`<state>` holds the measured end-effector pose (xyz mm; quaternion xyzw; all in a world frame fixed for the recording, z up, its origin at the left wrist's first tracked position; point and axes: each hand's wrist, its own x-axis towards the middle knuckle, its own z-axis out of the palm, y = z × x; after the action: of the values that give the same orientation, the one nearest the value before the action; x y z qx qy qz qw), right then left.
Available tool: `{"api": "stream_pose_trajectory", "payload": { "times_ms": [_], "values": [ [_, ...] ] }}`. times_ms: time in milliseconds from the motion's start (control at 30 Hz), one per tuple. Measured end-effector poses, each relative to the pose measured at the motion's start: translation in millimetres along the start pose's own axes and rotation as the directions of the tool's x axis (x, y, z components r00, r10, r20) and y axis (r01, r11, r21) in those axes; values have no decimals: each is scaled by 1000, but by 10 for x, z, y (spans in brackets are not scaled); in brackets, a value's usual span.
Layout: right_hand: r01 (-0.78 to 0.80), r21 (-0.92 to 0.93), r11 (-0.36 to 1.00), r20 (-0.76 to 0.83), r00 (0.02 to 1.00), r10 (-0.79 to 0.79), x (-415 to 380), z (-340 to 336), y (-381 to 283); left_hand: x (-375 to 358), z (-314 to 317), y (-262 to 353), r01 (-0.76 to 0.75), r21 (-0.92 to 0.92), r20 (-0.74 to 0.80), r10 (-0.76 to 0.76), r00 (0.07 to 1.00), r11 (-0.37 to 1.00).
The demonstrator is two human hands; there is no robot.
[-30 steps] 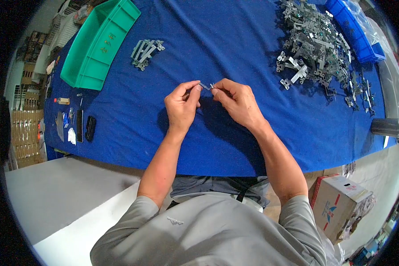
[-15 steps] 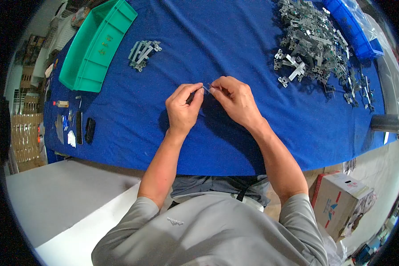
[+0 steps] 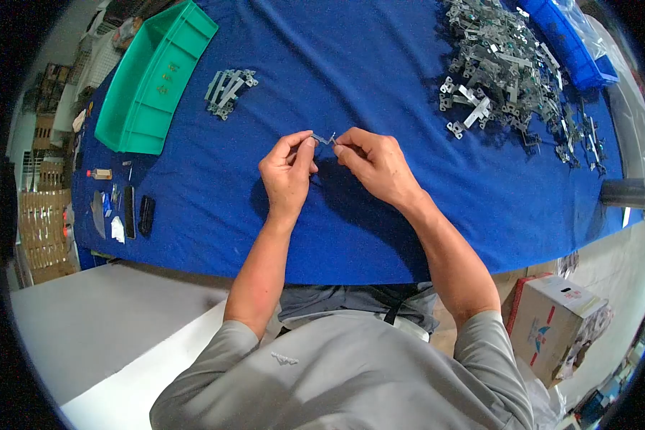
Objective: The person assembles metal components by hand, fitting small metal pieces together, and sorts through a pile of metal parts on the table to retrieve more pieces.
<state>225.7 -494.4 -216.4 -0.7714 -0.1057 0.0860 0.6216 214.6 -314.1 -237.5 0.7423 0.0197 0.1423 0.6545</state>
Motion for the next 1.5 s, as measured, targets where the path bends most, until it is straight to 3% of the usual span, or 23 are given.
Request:
{"api": "stream_pose_trajectory", "payload": {
  "times_ms": [100, 200, 300, 400, 500, 600, 700, 800, 900, 933, 1000, 1100, 1300, 1400, 1500],
  "values": [
    [4, -69, 998, 1, 1000, -4, 7, -22, 7, 2, -20, -17, 9, 26, 14, -9, 1000, 1000],
    [217, -223, 950, -72, 969, -238, 14, -18, 15, 4, -43, 9, -144, 221, 59, 134, 989, 965],
    [132, -185, 974, -65, 987, -146, 15, -15, 38, 16, -10, 59, -288, 278, 52, 285, 957, 917],
    [21, -128, 992, -62, 998, -29, 7, 8, 43, 16, -10, 106, -304, 302, 58, 301, 952, 904],
    [37, -11, 999, -112, 993, -38, 9, 38, 50, 26, -6, 77, -330, 321, 72, 325, 943, 888],
    [52, -25, 998, -81, 995, -53, 1, 26, -9, 23, 7, 72, -362, 327, 79, 356, 931, 873],
    [181, -231, 956, -75, 976, -203, 19, -17, 40, 11, 28, 100, -408, 321, 113, 393, 912, 855],
    [283, -218, 934, -156, 934, -320, 33, -16, 34, -7, 21, 100, -396, 317, 151, 366, 918, 862],
    [309, -21, 951, -299, 905, -301, 91, 27, 34, 3, 29, 93, -392, 329, 108, 379, 919, 859],
    [89, 61, 994, -223, 972, -73, 23, -36, -10, 4, 19, 82, -319, 298, 69, 313, 947, 900],
    [41, 32, 999, -142, 989, -36, 15, -27, 37, 7, -5, 33, -169, 225, 1, 173, 985, 960],
    [6, 16, 1000, -60, 998, -5, 0, 5, 33, 16, -16, -30, -58, 119, -26, 61, 998, 991],
    [12, -56, 998, -27, 1000, -14, -5, -1, 8, 9, -13, -71, -110, 111, -3, 111, 994, 988],
    [29, -93, 995, -17, 999, -31, -6, -6, 2, -4, -14, -54, -48, 103, -13, 49, 999, 994],
    [90, -149, 985, -53, 994, -98, -13, -7, -58, -1, -8, -23, -118, 130, 12, 117, 993, 985]
  ]
}}
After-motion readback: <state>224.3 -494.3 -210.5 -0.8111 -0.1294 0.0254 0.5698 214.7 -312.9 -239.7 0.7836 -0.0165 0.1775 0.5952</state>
